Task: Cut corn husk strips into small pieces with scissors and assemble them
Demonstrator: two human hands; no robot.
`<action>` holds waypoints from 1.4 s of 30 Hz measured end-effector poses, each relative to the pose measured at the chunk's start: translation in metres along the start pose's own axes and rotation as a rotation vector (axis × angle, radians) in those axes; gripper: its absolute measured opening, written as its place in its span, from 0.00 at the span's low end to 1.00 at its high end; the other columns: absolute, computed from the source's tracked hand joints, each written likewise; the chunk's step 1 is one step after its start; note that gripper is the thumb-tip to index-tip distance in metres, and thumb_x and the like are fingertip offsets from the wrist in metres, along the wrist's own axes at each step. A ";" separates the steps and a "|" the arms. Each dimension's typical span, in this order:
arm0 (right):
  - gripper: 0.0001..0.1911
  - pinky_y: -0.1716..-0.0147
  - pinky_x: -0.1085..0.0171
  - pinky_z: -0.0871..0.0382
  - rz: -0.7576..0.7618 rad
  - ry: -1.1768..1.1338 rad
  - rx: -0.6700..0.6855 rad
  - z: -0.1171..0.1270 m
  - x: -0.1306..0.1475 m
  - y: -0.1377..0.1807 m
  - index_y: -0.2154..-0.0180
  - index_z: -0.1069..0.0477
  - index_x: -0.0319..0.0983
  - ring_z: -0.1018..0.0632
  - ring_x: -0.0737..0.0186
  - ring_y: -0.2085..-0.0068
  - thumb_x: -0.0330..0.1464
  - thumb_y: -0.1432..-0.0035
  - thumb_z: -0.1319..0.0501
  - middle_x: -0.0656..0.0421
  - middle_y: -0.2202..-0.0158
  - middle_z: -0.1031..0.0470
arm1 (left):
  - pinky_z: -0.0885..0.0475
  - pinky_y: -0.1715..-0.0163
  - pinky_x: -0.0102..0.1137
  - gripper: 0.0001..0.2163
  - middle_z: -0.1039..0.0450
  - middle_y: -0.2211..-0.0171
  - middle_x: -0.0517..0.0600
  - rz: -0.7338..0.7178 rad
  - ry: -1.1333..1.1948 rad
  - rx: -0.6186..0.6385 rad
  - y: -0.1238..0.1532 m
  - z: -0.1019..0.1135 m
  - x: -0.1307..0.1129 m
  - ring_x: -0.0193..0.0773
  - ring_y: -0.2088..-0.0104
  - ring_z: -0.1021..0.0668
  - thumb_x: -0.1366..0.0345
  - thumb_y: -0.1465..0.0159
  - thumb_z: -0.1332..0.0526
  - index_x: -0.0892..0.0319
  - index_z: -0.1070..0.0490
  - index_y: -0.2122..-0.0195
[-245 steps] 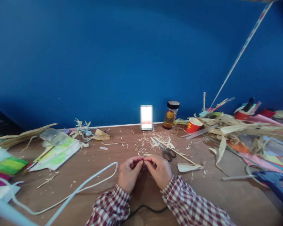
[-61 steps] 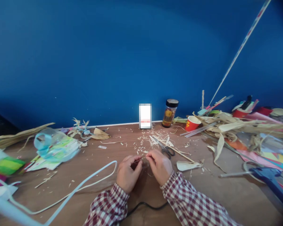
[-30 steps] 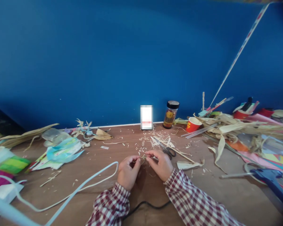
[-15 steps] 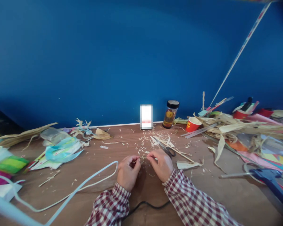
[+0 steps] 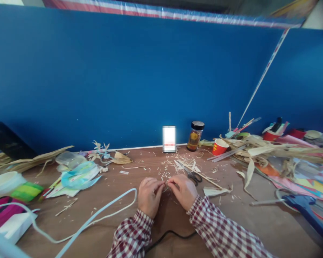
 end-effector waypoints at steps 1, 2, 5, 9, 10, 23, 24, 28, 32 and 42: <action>0.06 0.63 0.63 0.39 -0.019 -0.019 0.004 0.000 -0.001 -0.001 0.71 0.30 0.41 0.30 0.60 0.64 0.29 0.45 0.44 0.59 0.71 0.27 | 0.35 0.61 0.38 0.09 0.25 0.71 0.52 0.015 0.005 0.007 0.000 0.000 0.002 0.42 0.66 0.28 0.63 0.42 0.45 0.56 0.25 0.69; 0.06 0.63 0.63 0.40 -0.035 -0.034 0.006 -0.001 -0.002 -0.002 0.71 0.30 0.41 0.30 0.60 0.65 0.29 0.45 0.44 0.59 0.71 0.27 | 0.35 0.62 0.38 0.09 0.25 0.71 0.52 0.035 0.021 0.011 -0.001 0.000 0.003 0.42 0.66 0.28 0.62 0.42 0.45 0.57 0.25 0.70; 0.05 0.64 0.63 0.40 -0.079 -0.081 0.018 -0.004 -0.006 -0.005 0.72 0.29 0.40 0.29 0.60 0.66 0.29 0.46 0.43 0.59 0.72 0.27 | 0.34 0.63 0.37 0.10 0.26 0.72 0.52 0.143 0.151 -0.012 0.000 -0.002 0.011 0.42 0.66 0.27 0.61 0.42 0.45 0.57 0.26 0.72; 0.06 0.72 0.67 0.38 -0.160 -0.213 0.084 -0.019 -0.009 -0.009 0.72 0.29 0.38 0.29 0.64 0.73 0.31 0.47 0.44 0.60 0.76 0.28 | 0.33 0.66 0.33 0.10 0.25 0.72 0.51 0.437 0.537 -0.074 0.006 -0.013 0.034 0.40 0.68 0.26 0.59 0.45 0.42 0.59 0.26 0.71; 0.07 0.74 0.68 0.38 -0.179 -0.256 0.109 -0.024 -0.009 -0.010 0.73 0.30 0.38 0.29 0.65 0.75 0.32 0.47 0.44 0.60 0.77 0.28 | 0.32 0.67 0.32 0.10 0.25 0.72 0.51 0.508 0.669 -0.086 0.008 -0.017 0.038 0.39 0.69 0.26 0.59 0.46 0.41 0.60 0.26 0.71; 0.12 0.79 0.70 0.36 -0.342 -0.611 0.298 -0.054 -0.016 -0.014 0.71 0.31 0.35 0.28 0.68 0.77 0.38 0.46 0.45 0.58 0.76 0.27 | 0.31 0.69 0.28 0.10 0.24 0.73 0.52 0.698 1.385 0.005 0.006 -0.029 0.022 0.33 0.72 0.26 0.63 0.50 0.35 0.64 0.24 0.69; 0.13 0.79 0.70 0.36 -0.343 -0.612 0.306 -0.054 -0.017 -0.014 0.71 0.30 0.35 0.28 0.68 0.76 0.38 0.46 0.45 0.58 0.76 0.26 | 0.31 0.69 0.27 0.10 0.24 0.72 0.52 0.700 1.389 0.009 0.006 -0.029 0.022 0.33 0.72 0.26 0.64 0.51 0.35 0.65 0.24 0.69; 0.12 0.79 0.70 0.36 -0.318 -0.574 0.320 -0.052 -0.015 -0.013 0.70 0.29 0.35 0.29 0.68 0.78 0.36 0.46 0.45 0.59 0.77 0.26 | 0.31 0.70 0.27 0.10 0.25 0.74 0.51 0.711 1.411 0.023 0.007 -0.031 0.023 0.31 0.75 0.26 0.65 0.53 0.33 0.65 0.25 0.70; 0.09 0.74 0.67 0.34 -0.249 -0.472 0.286 -0.038 -0.010 -0.015 0.71 0.28 0.36 0.28 0.65 0.75 0.34 0.47 0.43 0.59 0.76 0.26 | 0.31 0.67 0.29 0.11 0.24 0.74 0.52 0.736 1.369 0.034 0.009 -0.034 0.027 0.34 0.72 0.25 0.63 0.53 0.34 0.64 0.25 0.70; 0.07 0.61 0.63 0.37 0.153 -0.037 0.077 -0.002 0.019 -0.022 0.64 0.28 0.42 0.29 0.61 0.62 0.30 0.44 0.44 0.58 0.66 0.28 | 0.33 0.74 0.25 0.12 0.29 0.79 0.48 0.748 1.180 0.028 0.011 -0.039 0.038 0.29 0.77 0.30 0.58 0.52 0.35 0.64 0.25 0.73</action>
Point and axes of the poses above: each hand's wrist, its own y-axis away from the middle knuckle, its own z-axis out of the back of the hand, x = y × z, the point moved 6 cm from there along -y, towards the middle knuckle
